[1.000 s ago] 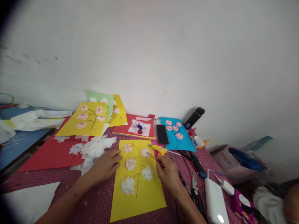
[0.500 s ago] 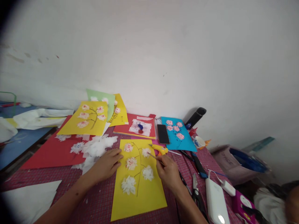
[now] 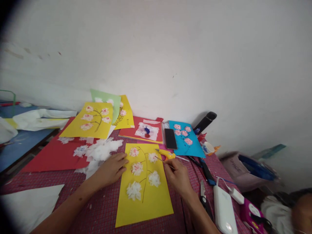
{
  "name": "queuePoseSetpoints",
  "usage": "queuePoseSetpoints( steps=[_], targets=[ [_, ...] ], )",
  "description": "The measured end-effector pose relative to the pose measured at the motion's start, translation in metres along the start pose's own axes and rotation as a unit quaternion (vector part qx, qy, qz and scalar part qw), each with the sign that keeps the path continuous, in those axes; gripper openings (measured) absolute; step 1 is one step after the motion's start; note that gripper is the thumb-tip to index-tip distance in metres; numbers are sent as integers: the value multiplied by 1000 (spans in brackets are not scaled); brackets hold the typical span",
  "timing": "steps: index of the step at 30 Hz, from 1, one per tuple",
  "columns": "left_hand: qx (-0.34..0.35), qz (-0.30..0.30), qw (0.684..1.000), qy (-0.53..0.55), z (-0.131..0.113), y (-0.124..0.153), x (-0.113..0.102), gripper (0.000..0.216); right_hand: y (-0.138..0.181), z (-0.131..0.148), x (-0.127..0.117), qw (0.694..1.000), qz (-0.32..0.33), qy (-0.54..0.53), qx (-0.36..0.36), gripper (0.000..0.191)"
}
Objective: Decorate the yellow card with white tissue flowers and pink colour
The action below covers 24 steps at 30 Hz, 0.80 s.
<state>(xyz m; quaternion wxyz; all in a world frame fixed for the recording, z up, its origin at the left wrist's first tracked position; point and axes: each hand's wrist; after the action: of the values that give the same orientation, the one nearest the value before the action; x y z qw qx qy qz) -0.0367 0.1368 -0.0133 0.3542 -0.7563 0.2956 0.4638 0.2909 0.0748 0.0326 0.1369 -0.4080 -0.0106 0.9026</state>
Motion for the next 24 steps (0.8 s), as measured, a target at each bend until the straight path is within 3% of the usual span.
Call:
queuePoseSetpoints(
  steps=[6,16,24],
  targets=[
    [3,1,1000,1,2,0,3,16,-5,7,-1,999,32,20,-2,19],
    [7,-3,1000,3,3,0,3,17,-10,6,-2,999,31,38,-16,20],
    [5,-12,1000,8,3,1,4,17,-15,4,4,999,-29,29,-26,19]
  ],
)
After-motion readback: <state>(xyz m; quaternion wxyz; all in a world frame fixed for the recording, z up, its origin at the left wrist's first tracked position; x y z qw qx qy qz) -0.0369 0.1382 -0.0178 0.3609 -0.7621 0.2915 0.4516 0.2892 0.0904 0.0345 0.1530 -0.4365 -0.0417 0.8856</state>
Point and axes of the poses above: each hand's wrist, its own y-axis away from the middle knuckle, its own x-axis out of the palm, z = x × y, and after that the axes turned 15 degrees about x, right-handed
